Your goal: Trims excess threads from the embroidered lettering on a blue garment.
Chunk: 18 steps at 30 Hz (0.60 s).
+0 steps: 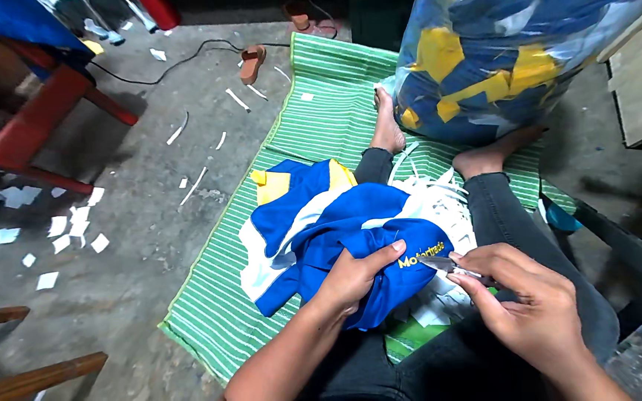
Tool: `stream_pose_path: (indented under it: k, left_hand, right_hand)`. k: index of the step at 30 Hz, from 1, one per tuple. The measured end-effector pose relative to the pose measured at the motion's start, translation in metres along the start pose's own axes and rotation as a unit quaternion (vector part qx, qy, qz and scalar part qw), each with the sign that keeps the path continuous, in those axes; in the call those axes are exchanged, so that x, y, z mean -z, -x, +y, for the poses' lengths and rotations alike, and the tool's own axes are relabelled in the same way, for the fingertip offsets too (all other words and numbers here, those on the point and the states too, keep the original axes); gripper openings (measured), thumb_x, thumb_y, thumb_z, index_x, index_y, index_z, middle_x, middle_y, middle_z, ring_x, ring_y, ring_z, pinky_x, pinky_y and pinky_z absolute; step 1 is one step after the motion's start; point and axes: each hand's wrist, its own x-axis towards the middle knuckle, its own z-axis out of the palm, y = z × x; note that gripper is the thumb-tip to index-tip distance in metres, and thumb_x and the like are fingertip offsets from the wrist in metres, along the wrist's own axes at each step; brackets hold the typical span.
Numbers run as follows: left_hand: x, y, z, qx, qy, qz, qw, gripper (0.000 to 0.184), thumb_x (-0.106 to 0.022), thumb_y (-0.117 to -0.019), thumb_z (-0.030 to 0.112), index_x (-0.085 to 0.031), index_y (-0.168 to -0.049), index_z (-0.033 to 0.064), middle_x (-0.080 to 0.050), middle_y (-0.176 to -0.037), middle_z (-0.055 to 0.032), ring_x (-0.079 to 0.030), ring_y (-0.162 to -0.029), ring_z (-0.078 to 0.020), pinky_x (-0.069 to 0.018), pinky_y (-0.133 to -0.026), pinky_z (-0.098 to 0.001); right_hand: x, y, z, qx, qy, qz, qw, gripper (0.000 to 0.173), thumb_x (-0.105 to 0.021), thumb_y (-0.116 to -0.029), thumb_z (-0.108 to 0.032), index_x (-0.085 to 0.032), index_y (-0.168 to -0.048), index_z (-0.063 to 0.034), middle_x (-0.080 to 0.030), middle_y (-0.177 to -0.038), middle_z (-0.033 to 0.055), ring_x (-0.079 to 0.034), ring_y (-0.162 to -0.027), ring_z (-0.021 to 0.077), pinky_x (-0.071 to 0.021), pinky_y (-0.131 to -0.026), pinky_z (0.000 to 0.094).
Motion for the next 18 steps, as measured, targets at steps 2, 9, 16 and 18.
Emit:
stream_pose_path:
  k: [2,9,16,18]
  left_hand:
    - [-0.0002,0.0004,0.0026,-0.008,-0.012,-0.001,1.0,0.01,-0.057,-0.0992,-0.001,-0.066,-0.1,0.0027,-0.073,-0.087,-0.0031,-0.071,-0.084,-0.008,-0.0596,-0.082,-0.0262]
    - [-0.0025,0.0006,0.0065,-0.021,-0.058,0.0,0.998,0.01,-0.06,-0.0986,0.001,-0.068,-0.095,0.0043,-0.072,-0.084,-0.0005,-0.07,-0.081,-0.0056,-0.0591,-0.081,-0.0246]
    - [-0.0009,0.0012,0.0081,-0.019,-0.066,0.002,0.998,0.008,-0.061,-0.0984,0.002,-0.068,-0.096,0.0042,-0.072,-0.084,-0.0004,-0.07,-0.082,-0.0055,-0.059,-0.082,-0.0248]
    - [0.0001,0.0013,0.0083,-0.017,-0.064,-0.001,0.998,0.007,-0.061,-0.0985,0.002,-0.068,-0.097,0.0038,-0.072,-0.085,-0.0006,-0.07,-0.083,-0.0057,-0.0591,-0.083,-0.0251]
  right_hand:
    - [0.0026,0.0,-0.0033,0.008,0.014,0.011,1.0,0.026,-0.069,-0.0977,-0.032,-0.078,-0.106,-0.0083,-0.074,-0.099,0.0082,-0.066,-0.089,0.0104,-0.0518,-0.077,0.0247]
    - [0.0065,-0.0018,-0.0097,0.047,0.105,0.016,0.993,0.026,-0.066,-0.1001,-0.033,-0.078,-0.106,-0.0109,-0.076,-0.099,0.0088,-0.067,-0.086,0.0186,-0.0476,-0.074,0.0332]
    - [0.0024,-0.0023,-0.0066,0.041,0.073,0.016,0.996,0.025,-0.069,-0.0985,-0.032,-0.078,-0.105,-0.0097,-0.075,-0.099,0.0093,-0.067,-0.088,0.0168,-0.0497,-0.075,0.0309]
    - [0.0033,-0.002,-0.0061,0.041,0.07,0.02,0.997,0.026,-0.069,-0.0985,-0.032,-0.078,-0.106,-0.0096,-0.075,-0.1,0.01,-0.067,-0.088,0.0169,-0.0484,-0.075,0.0311]
